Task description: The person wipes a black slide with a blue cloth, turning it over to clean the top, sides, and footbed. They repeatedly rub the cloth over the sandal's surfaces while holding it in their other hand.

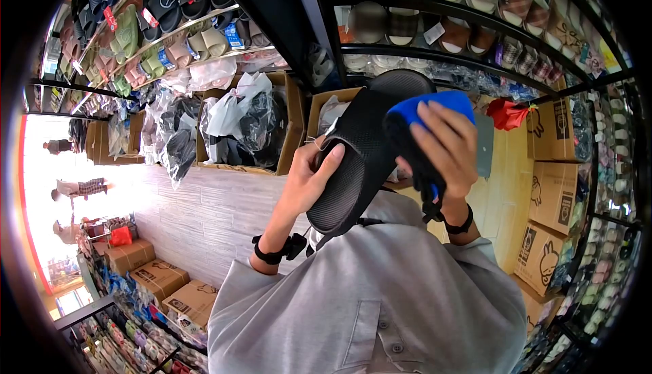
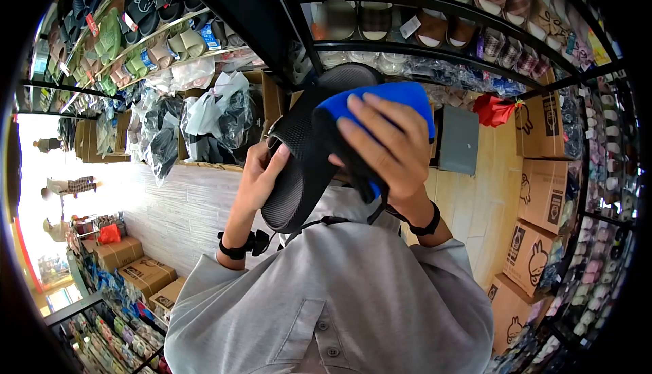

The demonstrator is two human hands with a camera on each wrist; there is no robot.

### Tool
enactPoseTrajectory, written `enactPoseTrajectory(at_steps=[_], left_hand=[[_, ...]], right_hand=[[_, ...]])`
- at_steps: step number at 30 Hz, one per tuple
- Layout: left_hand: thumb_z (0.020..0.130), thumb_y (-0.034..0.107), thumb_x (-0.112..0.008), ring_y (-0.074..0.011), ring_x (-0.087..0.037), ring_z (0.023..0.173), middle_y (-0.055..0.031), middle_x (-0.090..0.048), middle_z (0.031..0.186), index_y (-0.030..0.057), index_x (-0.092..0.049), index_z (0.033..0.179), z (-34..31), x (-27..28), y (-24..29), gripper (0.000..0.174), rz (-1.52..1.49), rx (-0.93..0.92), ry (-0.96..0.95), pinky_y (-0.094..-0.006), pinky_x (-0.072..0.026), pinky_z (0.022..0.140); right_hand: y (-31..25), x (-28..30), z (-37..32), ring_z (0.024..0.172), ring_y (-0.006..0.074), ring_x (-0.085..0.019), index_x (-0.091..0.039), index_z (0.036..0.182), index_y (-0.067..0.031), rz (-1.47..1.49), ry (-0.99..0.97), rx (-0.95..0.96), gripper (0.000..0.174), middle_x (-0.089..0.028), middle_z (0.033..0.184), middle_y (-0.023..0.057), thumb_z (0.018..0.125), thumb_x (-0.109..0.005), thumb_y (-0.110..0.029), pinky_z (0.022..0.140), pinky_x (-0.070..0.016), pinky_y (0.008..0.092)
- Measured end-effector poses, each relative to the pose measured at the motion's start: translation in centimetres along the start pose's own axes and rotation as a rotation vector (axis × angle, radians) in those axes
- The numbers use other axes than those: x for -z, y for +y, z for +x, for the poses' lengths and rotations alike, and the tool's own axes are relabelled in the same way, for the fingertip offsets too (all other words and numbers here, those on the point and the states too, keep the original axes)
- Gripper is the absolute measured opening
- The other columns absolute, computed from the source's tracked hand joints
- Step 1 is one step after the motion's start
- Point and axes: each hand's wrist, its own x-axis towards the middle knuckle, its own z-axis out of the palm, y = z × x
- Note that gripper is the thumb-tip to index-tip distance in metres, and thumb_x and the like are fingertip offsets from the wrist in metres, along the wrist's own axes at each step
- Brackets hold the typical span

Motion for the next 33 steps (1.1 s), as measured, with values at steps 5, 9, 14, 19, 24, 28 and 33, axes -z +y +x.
enactPoseTrajectory(at_steps=[5, 9, 14, 19, 24, 28, 33], left_hand=[[0.110, 0.028, -0.065, -0.0029, -0.051, 0.075, 0.0039, -0.063, 0.083, -0.0023, -0.069, 0.109, 0.2, 0.2, -0.4, 0.031, 0.084, -0.010, -0.010, -0.0235, -0.0417, 0.065], [0.109, 0.027, -0.066, -0.0031, -0.051, 0.073, 0.0031, -0.063, 0.081, -0.0028, -0.070, 0.109, 0.1, -0.1, 0.2, 0.030, 0.093, 0.003, -0.006, -0.0241, -0.0419, 0.064], [0.108, 0.028, -0.068, -0.0033, -0.051, 0.071, 0.0028, -0.063, 0.079, -0.0030, -0.069, 0.105, 0.1, 0.2, -0.3, 0.031, 0.102, -0.027, -0.011, -0.0251, -0.0414, 0.062], [0.108, 0.028, -0.068, -0.0032, -0.052, 0.070, 0.0026, -0.063, 0.077, -0.0042, -0.070, 0.106, 0.5, 0.6, -0.8, 0.033, 0.144, -0.007, -0.042, -0.0250, -0.0423, 0.062], [0.108, 0.028, -0.068, -0.0029, -0.051, 0.069, 0.0025, -0.062, 0.077, -0.0043, -0.068, 0.105, 0.4, 0.1, 0.0, 0.033, 0.069, -0.026, -0.028, -0.0247, -0.0415, 0.060], [0.109, 0.028, -0.067, -0.0028, -0.052, 0.069, 0.0027, -0.063, 0.078, -0.0041, -0.068, 0.106, 0.2, 0.1, 0.3, 0.033, 0.114, 0.013, -0.051, -0.0244, -0.0418, 0.060], [0.109, 0.028, -0.067, -0.0026, -0.054, 0.071, 0.0015, -0.066, 0.081, -0.0046, -0.069, 0.109, 0.4, 0.5, -1.0, 0.033, 0.101, -0.023, -0.064, -0.0241, -0.0437, 0.061]], right_hand=[[-1.1, 0.2, -1.2, 0.121, 0.0252, -0.069, -0.078, 0.123, -0.0147, -0.004, -0.078, 0.147, 0.038, -0.076, 0.130, 0.0061, 0.088, -0.083, -0.030, 0.095, -0.0563, 0.0388], [-1.0, 1.7, -1.4, 0.123, 0.0288, -0.069, -0.076, 0.122, -0.0158, -0.006, -0.299, 0.365, 0.040, -0.076, 0.128, 0.0081, 0.088, -0.087, -0.035, 0.099, -0.0542, 0.0458], [0.9, 0.0, -0.3, 0.118, 0.0312, -0.071, -0.078, 0.122, -0.0103, -0.042, 0.016, -0.013, 0.047, -0.078, 0.126, 0.0112, 0.080, -0.090, -0.029, 0.095, -0.0571, 0.0427], [-1.9, 0.4, -2.2, 0.123, 0.0267, -0.068, -0.077, 0.119, -0.0186, -0.032, -0.191, 0.234, 0.038, -0.076, 0.130, 0.0067, 0.086, -0.088, -0.034, 0.100, -0.0524, 0.0412], [-1.0, 0.3, -0.9, 0.120, 0.0268, -0.071, -0.078, 0.122, -0.0146, -0.034, -0.067, 0.060, 0.036, -0.077, 0.128, 0.0080, 0.089, -0.083, -0.028, 0.100, -0.0536, 0.0417], [-1.4, 0.2, -1.3, 0.116, 0.0276, -0.071, -0.078, 0.121, -0.0137, -0.085, -0.026, 0.083, 0.038, -0.078, 0.126, 0.0095, 0.086, -0.085, -0.027, 0.094, -0.0557, 0.0398], [-2.2, 1.0, -2.3, 0.121, 0.0226, -0.070, -0.077, 0.126, -0.0145, -0.022, -0.166, 0.244, 0.032, -0.077, 0.130, 0.0045, 0.095, -0.071, -0.022, 0.102, -0.0516, 0.0376]])
